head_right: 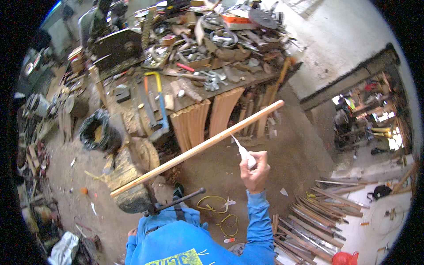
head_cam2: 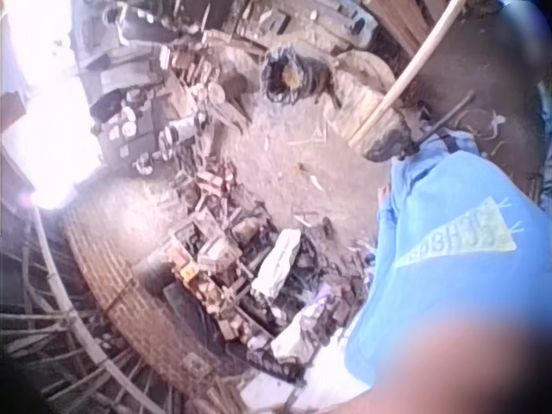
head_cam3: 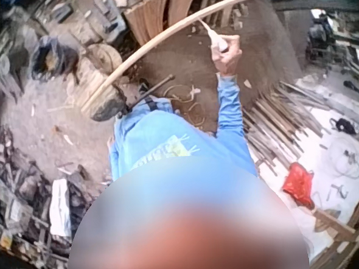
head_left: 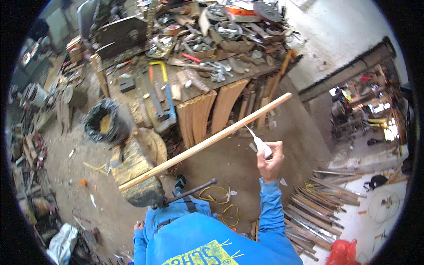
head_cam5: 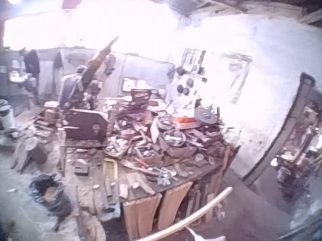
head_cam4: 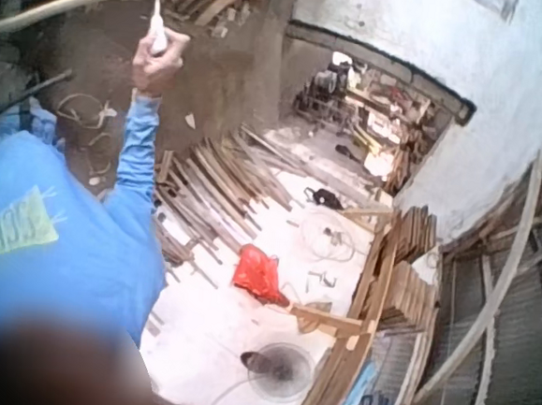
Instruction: The person applies glue from a white bottle to a long wooden dowel held in a bench vise. They rotate the dowel and spread the glue along its length with their fingers, repeating the process on both ends of the dowel.
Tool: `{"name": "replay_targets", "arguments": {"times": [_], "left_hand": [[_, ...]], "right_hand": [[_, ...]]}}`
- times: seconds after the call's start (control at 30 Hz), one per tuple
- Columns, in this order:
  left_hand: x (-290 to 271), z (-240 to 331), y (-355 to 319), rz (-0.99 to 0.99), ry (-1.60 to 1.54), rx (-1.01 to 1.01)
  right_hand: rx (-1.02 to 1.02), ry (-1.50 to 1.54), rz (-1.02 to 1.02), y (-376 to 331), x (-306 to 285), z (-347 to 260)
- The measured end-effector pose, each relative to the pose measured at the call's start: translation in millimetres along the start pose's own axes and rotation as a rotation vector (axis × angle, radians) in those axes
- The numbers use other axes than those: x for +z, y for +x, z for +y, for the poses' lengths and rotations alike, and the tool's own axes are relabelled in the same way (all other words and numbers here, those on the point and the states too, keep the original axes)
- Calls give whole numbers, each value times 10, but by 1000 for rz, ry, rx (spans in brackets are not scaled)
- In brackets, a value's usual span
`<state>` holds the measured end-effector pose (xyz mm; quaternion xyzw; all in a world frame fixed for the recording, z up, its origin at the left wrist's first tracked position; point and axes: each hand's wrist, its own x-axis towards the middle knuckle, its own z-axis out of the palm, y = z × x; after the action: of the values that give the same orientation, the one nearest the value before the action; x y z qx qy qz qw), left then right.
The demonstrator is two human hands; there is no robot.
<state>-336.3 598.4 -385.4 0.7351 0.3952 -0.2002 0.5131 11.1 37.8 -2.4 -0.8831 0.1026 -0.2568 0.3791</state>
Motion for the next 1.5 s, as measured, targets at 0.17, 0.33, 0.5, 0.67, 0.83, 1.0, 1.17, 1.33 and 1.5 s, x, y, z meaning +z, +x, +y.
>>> {"name": "replay_targets", "arguments": {"times": [0.17,0.33,0.5,0.67,0.83,1.0,1.17,1.33,1.5], "left_hand": [[49,-54,-24,68,-147,-94],[124,-90,-30,71,-34,-116],[189,-85,-121,51,-190,-132],[211,-63,-127,50,-217,-161],[194,-101,-112,55,-200,-182],[216,-200,-45,50,-133,-146],[213,-280,41,28,-172,-125],[215,-194,-1,20,-174,-188],[195,-137,-35,25,49,-89]], "right_hand": [[-87,111,-131,-18,77,-76],[-49,89,-264,-128,137,-188],[-84,186,-400,-431,324,-310],[-88,221,-457,-570,448,-363],[-68,190,-380,-536,427,-374],[-19,212,-394,-560,401,-419],[-89,243,-350,-569,426,-479],[-64,223,-375,-610,457,-503],[-92,69,-288,-551,404,-506]]}}
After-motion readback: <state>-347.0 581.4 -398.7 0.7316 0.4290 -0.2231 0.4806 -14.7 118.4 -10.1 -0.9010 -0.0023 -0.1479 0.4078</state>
